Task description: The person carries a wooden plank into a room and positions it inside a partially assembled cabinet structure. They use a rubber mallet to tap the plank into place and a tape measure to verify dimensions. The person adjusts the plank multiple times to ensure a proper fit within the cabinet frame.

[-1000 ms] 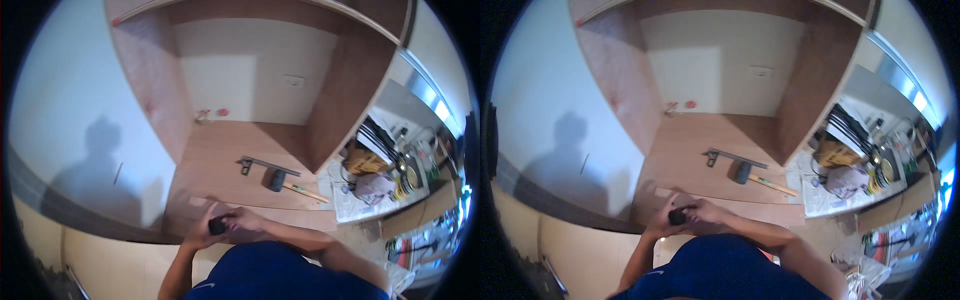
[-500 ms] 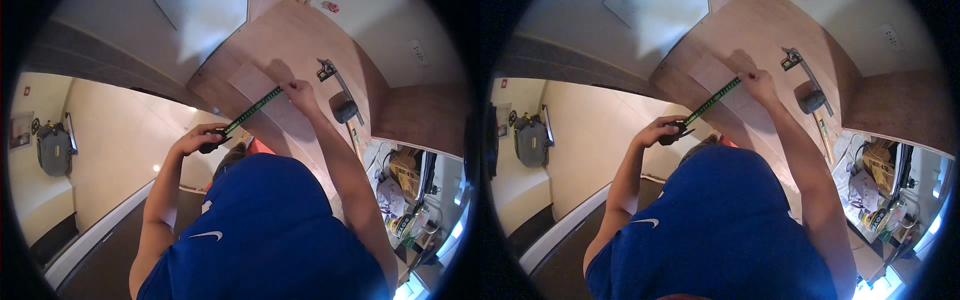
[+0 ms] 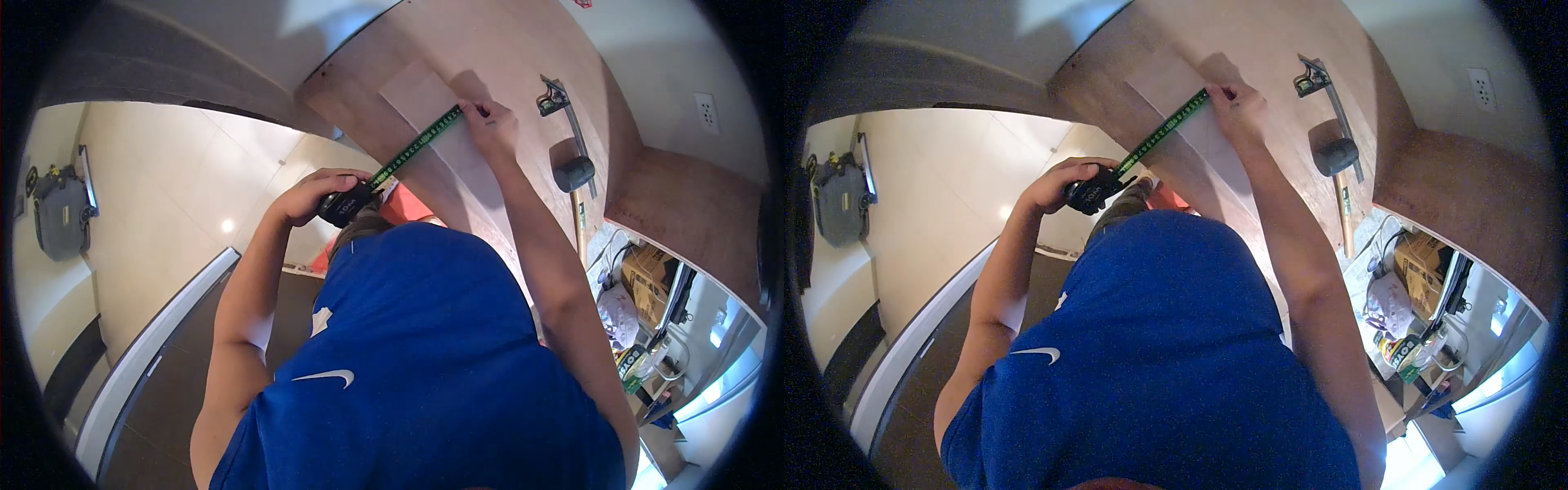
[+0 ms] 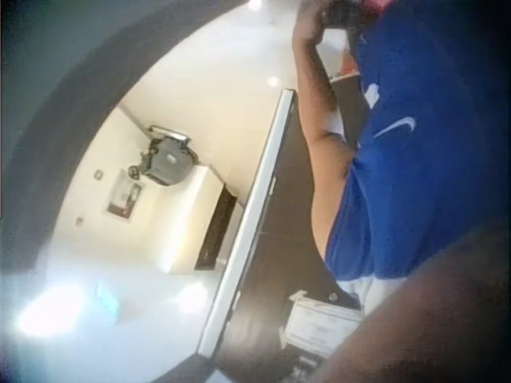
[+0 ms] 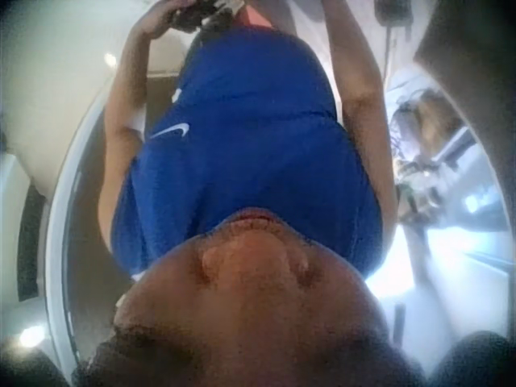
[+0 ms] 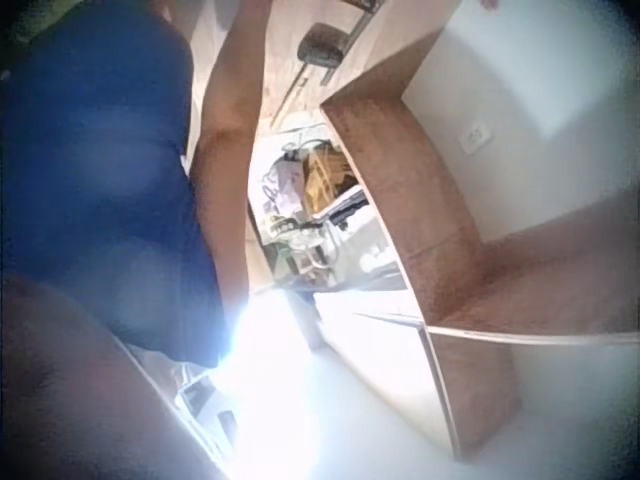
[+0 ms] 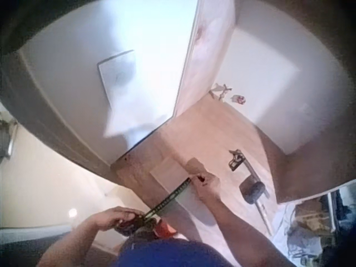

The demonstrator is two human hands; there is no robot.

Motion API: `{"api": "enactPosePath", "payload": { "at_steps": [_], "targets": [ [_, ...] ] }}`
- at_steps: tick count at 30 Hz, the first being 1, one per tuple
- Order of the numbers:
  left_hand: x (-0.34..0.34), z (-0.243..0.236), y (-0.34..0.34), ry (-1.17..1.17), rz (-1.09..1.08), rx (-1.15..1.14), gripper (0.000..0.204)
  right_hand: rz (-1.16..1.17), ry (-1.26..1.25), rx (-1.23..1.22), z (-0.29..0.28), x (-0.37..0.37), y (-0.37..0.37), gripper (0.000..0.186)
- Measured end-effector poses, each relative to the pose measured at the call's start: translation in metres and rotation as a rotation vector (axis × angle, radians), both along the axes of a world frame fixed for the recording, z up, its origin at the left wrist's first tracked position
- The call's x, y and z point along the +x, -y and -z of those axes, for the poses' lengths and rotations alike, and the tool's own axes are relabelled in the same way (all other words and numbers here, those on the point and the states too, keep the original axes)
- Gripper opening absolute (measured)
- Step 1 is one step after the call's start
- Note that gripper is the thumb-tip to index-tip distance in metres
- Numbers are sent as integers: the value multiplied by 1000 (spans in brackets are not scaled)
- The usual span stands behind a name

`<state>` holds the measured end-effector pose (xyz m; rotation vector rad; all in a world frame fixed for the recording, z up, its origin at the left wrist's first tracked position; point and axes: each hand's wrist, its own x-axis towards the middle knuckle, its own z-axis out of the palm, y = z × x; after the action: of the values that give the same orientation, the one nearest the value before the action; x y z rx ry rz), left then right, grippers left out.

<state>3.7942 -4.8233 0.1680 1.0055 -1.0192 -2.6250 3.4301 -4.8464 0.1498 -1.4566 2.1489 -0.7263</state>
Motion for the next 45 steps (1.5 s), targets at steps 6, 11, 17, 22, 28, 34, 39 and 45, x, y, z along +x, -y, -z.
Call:
{"api": "enactPosePath", "payload": {
  "at_steps": [6, 11, 17, 22, 28, 34, 39, 45],
  "targets": [
    [5, 3, -3, -36, -35, 132, 59, 76, 96, 8, 7, 6, 2, 41],
    [8, 11, -4, -29, -76, 223, 62, 117, 54, 61, 7, 8, 7, 41],
    [13, 27, -3, -35, -77, 326, 74, 142, 14, 86, 13, 4, 8, 41],
    [15, 35, 0, -39, -81, 412, 74, 141, 86, 74, 9, 7, 7, 39],
    [18, 40, 1, -50, -66, 452, 70, 152, 44, 114, 9, 8, 10, 38],
    [17, 40, 1, -51, -68, 447, 72, 140, 103, 52, 14, 6, 6, 38],
    [16, 32, 3, -46, -23, 381, 72, 146, 88, 107, 5, 7, 8, 37],
    [4, 10, 3, -62, -15, 289, 75, 134, 132, 114, 17, 1, 7, 39]
  ]
}}
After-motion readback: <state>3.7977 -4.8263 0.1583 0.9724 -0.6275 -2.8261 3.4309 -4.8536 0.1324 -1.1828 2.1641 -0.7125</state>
